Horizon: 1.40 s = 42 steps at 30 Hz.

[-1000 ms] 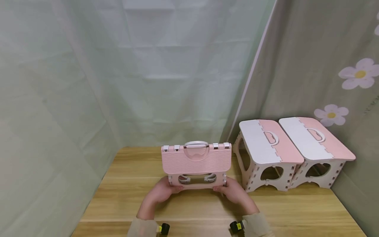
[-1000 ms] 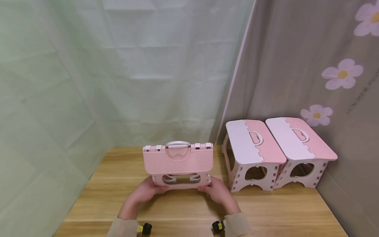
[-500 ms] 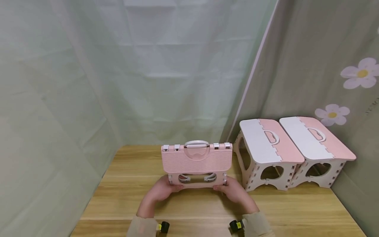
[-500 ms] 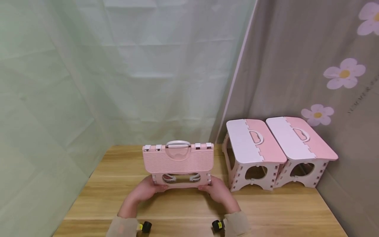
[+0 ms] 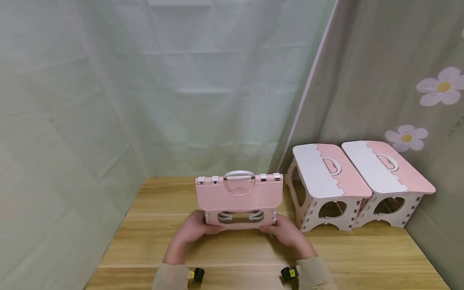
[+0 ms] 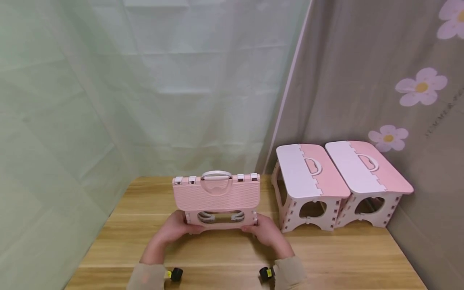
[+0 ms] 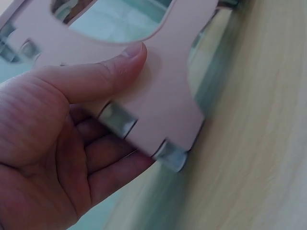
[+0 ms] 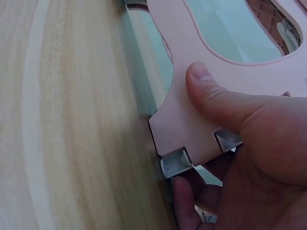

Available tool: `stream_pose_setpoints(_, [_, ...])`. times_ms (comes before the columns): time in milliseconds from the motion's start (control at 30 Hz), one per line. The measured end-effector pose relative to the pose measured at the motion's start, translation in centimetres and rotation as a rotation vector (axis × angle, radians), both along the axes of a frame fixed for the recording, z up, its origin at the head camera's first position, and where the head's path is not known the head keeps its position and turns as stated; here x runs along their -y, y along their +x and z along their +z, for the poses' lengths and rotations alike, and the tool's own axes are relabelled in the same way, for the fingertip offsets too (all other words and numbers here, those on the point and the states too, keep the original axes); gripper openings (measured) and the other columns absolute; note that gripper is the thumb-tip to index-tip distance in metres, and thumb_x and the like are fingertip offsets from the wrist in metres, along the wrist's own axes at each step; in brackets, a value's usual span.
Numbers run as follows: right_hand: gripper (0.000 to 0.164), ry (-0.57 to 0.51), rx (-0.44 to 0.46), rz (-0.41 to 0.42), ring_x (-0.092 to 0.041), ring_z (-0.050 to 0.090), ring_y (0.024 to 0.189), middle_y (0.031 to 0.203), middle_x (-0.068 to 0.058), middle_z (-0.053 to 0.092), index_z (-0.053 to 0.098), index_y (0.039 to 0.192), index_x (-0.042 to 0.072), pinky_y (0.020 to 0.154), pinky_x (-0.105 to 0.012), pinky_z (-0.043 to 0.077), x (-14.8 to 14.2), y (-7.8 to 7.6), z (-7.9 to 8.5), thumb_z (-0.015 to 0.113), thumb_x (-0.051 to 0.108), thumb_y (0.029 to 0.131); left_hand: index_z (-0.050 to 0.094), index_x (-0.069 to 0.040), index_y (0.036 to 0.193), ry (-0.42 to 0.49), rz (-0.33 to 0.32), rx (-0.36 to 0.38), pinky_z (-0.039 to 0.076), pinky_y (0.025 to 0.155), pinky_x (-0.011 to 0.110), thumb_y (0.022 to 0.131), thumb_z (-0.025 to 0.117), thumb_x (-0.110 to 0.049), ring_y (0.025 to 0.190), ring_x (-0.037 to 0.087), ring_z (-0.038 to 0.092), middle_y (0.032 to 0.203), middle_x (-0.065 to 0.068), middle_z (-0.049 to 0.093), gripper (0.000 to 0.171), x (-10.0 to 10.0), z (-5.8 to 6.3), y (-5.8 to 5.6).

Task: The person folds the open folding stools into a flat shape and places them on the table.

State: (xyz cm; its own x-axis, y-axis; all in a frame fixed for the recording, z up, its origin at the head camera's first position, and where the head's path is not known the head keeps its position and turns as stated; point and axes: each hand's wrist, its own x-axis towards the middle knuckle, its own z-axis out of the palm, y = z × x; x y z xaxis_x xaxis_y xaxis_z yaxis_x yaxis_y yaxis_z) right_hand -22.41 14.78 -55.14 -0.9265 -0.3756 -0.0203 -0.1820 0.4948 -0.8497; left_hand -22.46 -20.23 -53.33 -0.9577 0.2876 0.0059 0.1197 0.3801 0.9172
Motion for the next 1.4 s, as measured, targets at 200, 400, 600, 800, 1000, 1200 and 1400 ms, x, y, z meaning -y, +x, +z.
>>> stream_pose_setpoints(200, [0.021,0.009,-0.009,-0.014,-0.013,0.057,0.078,0.088,0.004,0.066,0.073,0.111,0.011,0.071,-0.031,0.047,0.0,0.1,0.0,0.078,0.029,0.100,0.079,-0.003,0.091,-0.044,0.002,0.008,0.053,0.062,0.028,0.083,0.093,-0.015,0.068,0.019,0.063,0.078,0.002,0.074,0.020,0.7,0.2,-0.1])
stream_pose_setpoints(400, [0.024,0.019,-0.010,-0.028,-0.013,0.058,0.075,0.086,0.005,0.066,0.073,0.111,0.012,0.069,-0.030,0.047,0.0,0.1,0.0,0.079,0.032,0.099,0.080,-0.003,0.092,-0.048,-0.016,0.009,0.052,0.061,0.028,0.086,0.091,-0.014,0.070,0.022,0.064,0.079,0.003,0.075,0.017,0.9,0.5,-0.1])
stream_pose_setpoints(600, [0.027,0.057,-0.041,-0.056,-0.016,0.059,0.086,0.095,0.004,0.071,0.074,0.110,0.014,0.077,-0.035,0.049,0.0,0.1,0.1,0.082,0.035,0.096,0.080,-0.002,0.093,-0.074,-0.004,0.007,0.052,0.062,0.028,0.087,0.090,-0.015,0.068,0.016,0.063,0.080,0.002,0.075,0.017,0.8,0.5,0.0])
stream_pose_setpoints(800, [0.040,0.051,-0.032,-0.066,-0.017,0.064,0.095,0.108,-0.001,0.075,0.073,0.119,0.008,0.084,-0.038,0.053,-0.7,0.1,0.5,0.086,0.036,0.093,0.080,-0.003,0.101,-0.092,-0.020,-0.021,0.055,0.065,0.028,0.086,0.092,-0.020,0.072,0.014,0.066,0.088,0.002,0.077,0.025,1.2,0.5,-0.1])
stream_pose_setpoints(1000, [0.049,-0.013,0.080,-0.175,-0.021,0.063,0.093,0.102,-0.006,0.069,0.064,0.116,0.001,0.078,-0.035,0.052,-1.6,0.3,1.8,0.093,0.025,0.084,0.073,-0.001,0.116,-0.089,0.020,-0.048,0.059,0.084,0.038,0.082,0.095,-0.016,0.097,0.025,0.071,0.109,0.007,0.074,0.043,2.1,0.3,-0.2])
stream_pose_setpoints(1200, [0.077,-0.053,0.077,-0.169,-0.038,0.066,0.119,0.130,-0.019,0.066,0.052,0.149,0.000,0.099,-0.053,0.055,-1.9,0.6,2.5,0.092,0.018,0.086,0.060,-0.002,0.136,-0.051,0.087,-0.034,0.055,0.100,0.055,0.079,0.097,-0.011,0.121,0.040,0.064,0.125,0.013,0.065,0.068,2.4,0.4,-0.3])
stream_pose_setpoints(1400, [0.073,-0.044,0.047,-0.090,-0.041,0.065,0.123,0.136,-0.023,0.067,0.052,0.150,-0.006,0.102,-0.054,0.053,-2.0,0.5,2.3,0.087,0.018,0.091,0.052,0.002,0.150,0.001,0.004,-0.027,0.053,0.103,0.058,0.085,0.092,-0.012,0.133,0.048,0.058,0.143,0.024,0.061,0.078,2.1,0.5,-0.2])
